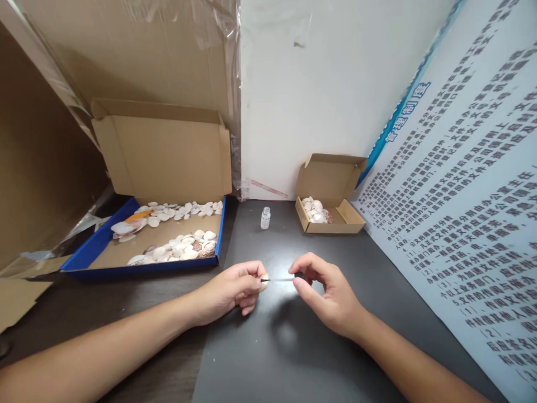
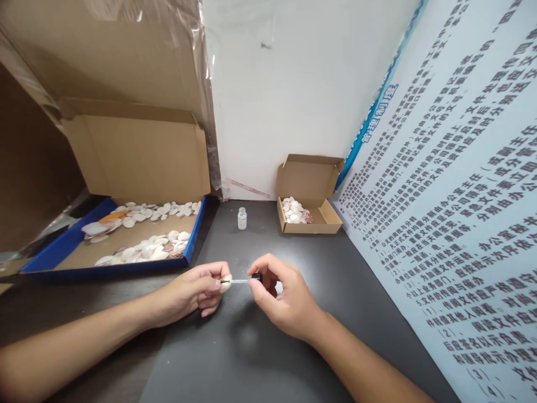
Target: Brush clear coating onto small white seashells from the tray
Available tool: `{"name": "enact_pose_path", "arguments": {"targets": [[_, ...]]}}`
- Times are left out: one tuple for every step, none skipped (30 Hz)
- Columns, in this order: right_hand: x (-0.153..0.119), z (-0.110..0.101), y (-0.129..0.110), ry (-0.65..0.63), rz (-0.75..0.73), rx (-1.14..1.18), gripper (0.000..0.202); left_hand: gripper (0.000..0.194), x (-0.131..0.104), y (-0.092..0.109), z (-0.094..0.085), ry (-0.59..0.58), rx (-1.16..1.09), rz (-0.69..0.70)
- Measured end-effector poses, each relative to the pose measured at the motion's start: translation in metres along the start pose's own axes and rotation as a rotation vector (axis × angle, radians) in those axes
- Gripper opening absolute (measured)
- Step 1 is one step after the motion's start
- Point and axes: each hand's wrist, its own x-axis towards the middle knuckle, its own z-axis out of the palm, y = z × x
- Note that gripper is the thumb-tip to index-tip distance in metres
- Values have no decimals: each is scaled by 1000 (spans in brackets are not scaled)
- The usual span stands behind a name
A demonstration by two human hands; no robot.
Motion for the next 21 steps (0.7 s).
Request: {"name": "enact_pose_path", "arguments": {"targets": [[0,0,0,-2,0,-15,5,22,0,0,0,-2,2,-1],[0,0,0,3,-1,-31,5,22,0,0,-1,-6,3,0],[0,0,0,11,-1,-43,5,22,0,0,-1,-10,3,3],[1,0,0,18,2,-46,6,22,0,-1,-1,-13,4,7],[1,-1,0,23,6,-37,5,22,0,-1,-1,-14,4,11],[1,-1,0,18,14,-18,5,22,0,-1,-1,-14,2,12],[1,-1,0,5,23,8,5,22,0,-1,-1,-12,-1,12],[1,-1,0,-15,33,33,6,22,0,-1,-1,-10,-5,12],[1,-1,0,-33,43,49,6,22,0,-1,0,-9,-9,11],[1,-1,-1,-44,51,55,6,22,0,-1,0,-9,-11,11],[1,0,-1,-48,59,50,6,23,0,-1,0,-10,-9,12],[1,0,-1,-44,67,36,6,23,0,-1,0,-11,-5,12],[1,0,-1,-36,72,23,8,24,0,-1,0,-13,0,11],[1,0,-1,-29,74,17,9,25,0,-1,-1,-14,5,11],[1,0,-1,-27,72,22,9,25,0,-1,-1,-16,7,10],[0,0,-1,-29,68,35,8,24,0,-1,-1,-16,8,10],[1,0,-2,-34,65,50,7,24,0,-1,-1,-15,5,11],[1,-1,-2,-40,63,63,7,24,0,-2,-1,-13,3,13],[1,-1,-2,-42,65,67,7,24,0,-2,-1,-11,1,13],[1,-1,-2,-39,71,61,7,24,0,-2,-1,-10,-1,13],[1,-1,-2,-34,79,50,7,24,1,-3,-1,-10,-3,14]]}}
